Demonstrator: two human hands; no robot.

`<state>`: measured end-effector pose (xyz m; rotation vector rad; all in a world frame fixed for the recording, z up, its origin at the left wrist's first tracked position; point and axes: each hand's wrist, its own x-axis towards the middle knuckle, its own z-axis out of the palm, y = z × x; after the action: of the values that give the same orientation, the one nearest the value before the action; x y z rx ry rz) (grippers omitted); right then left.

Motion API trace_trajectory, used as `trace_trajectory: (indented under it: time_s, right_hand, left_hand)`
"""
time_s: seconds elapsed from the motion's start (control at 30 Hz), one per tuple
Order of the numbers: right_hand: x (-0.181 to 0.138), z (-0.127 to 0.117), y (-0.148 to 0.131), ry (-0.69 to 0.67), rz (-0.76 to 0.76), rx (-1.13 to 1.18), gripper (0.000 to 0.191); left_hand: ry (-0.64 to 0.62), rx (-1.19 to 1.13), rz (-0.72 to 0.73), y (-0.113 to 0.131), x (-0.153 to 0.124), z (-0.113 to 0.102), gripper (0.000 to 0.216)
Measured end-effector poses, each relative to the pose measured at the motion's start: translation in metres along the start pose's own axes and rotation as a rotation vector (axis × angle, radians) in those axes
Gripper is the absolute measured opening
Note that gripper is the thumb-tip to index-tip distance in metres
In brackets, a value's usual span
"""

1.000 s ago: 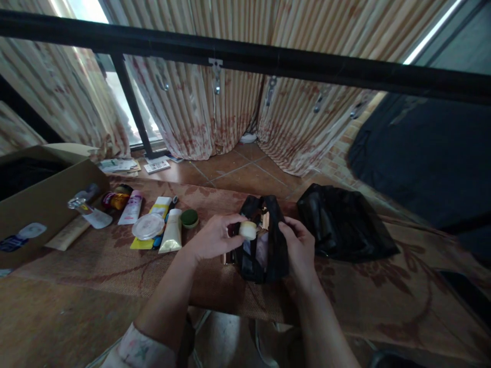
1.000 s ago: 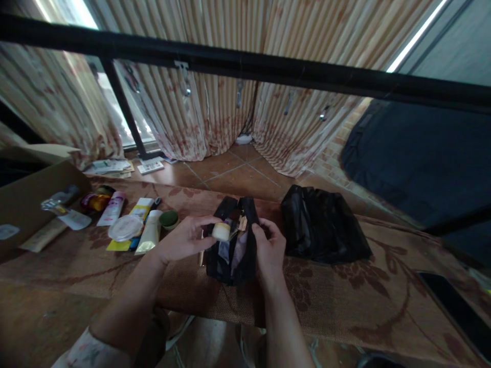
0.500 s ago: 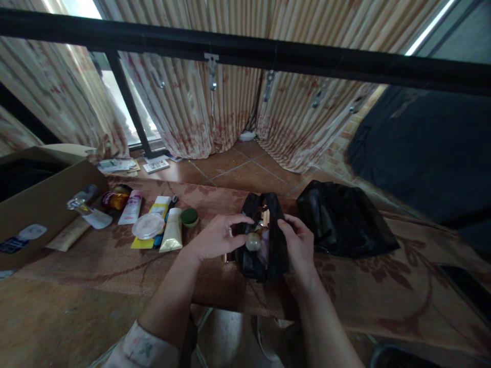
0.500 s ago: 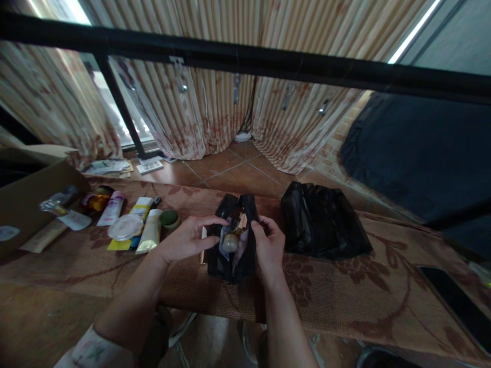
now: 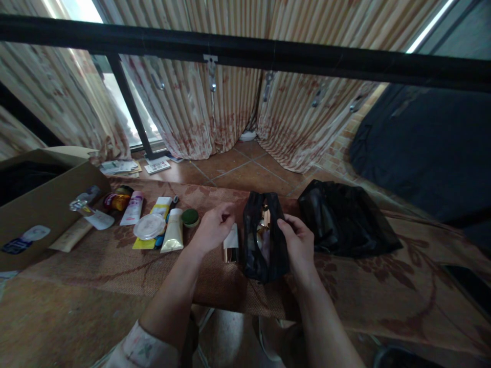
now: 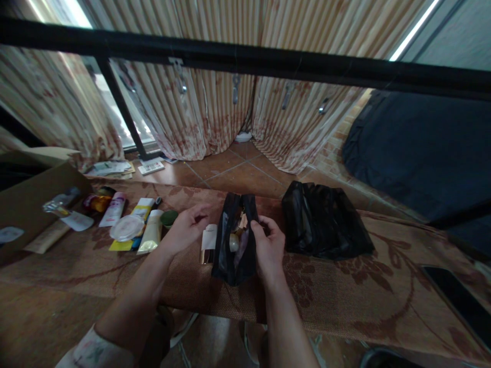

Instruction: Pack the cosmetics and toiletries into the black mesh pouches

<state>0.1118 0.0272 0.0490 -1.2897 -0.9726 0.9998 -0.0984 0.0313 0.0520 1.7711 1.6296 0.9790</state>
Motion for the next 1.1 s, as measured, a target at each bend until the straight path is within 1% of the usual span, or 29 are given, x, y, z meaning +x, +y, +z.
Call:
trace_trajectory:
  time_s: [0.1, 0.17, 0.27, 0.4, 0.47, 0.53, 0.63, 0.73, 0.8, 0.83, 0.9, 0.97, 1.0, 1.03, 1.1]
  right_hand:
    - [0.0, 0.0, 0.0, 0.0, -0.007, 0.01, 0.032]
    - [-0.001, 0.0, 0.0, 0.0, -0.008, 0.01, 0.032]
    - [0.0, -0.001, 0.0, 0.003, -0.004, -0.005, 0.033]
    - [0.001, -0.002, 0.003, 0.008, 0.001, 0.003, 0.036]
    - [0.001, -0.003, 0.004, 0.003, 0.007, 0.007, 0.037]
    - [0.002, -0.003, 0.005, 0.002, 0.012, -0.007, 0.037]
    - [0.001, -0.004, 0.005, 0.006, 0.01, -0.022, 0.038]
    - [0.001, -0.004, 0.004, 0.006, 0.0, -0.034, 0.037]
    - [0.001, -0.004, 0.004, 0.008, 0.0, -0.04, 0.038]
    - [0.001, -0.004, 0.004, 0.012, 0.005, -0.042, 0.039]
    - [0.0, -0.003, 0.004, 0.015, 0.02, -0.039, 0.04]
    - [-0.001, -0.002, 0.002, 0.014, 0.037, -0.029, 0.041]
    - [-0.002, -0.001, 0.002, 0.012, 0.042, -0.024, 0.041]
    - [-0.002, -0.001, 0.001, 0.013, 0.044, -0.021, 0.041]
    - [-0.003, 0.0, 0.0, 0.025, 0.039, -0.032, 0.041]
  left_hand:
    - [-0.063, 0.218, -0.168, -0.009, -0.001, 0.004, 0.029]
    - [-0.109, 0.295, -0.261, -0.009, -0.005, 0.008, 0.03]
    - [-0.153, 0.303, -0.349, -0.002, -0.01, 0.016, 0.042]
    - [-0.181, 0.216, -0.362, 0.008, -0.014, 0.03, 0.062]
    - [-0.155, 0.143, -0.371, 0.009, -0.015, 0.036, 0.07]
    - [-0.093, 0.045, -0.383, 0.008, -0.015, 0.038, 0.07]
    - [-0.015, -0.056, -0.381, 0.006, -0.012, 0.035, 0.055]
    - [0.04, -0.097, -0.33, 0.005, -0.006, 0.027, 0.036]
    - [0.081, -0.216, -0.292, 0.008, -0.001, 0.024, 0.028]
    - [0.097, -0.334, -0.289, 0.01, 0.0, 0.024, 0.025]
    - [0.117, -0.666, -0.328, 0.017, 0.003, 0.023, 0.025]
    - [0.102, -1.016, -0.392, 0.024, 0.002, 0.022, 0.029]
    - [0.083, -1.149, -0.42, 0.028, 0.002, 0.021, 0.031]
    - [0.064, -1.249, -0.446, 0.031, 0.001, 0.02, 0.032]
    - [0.027, -1.37, -0.495, 0.035, 0.0, 0.017, 0.034]
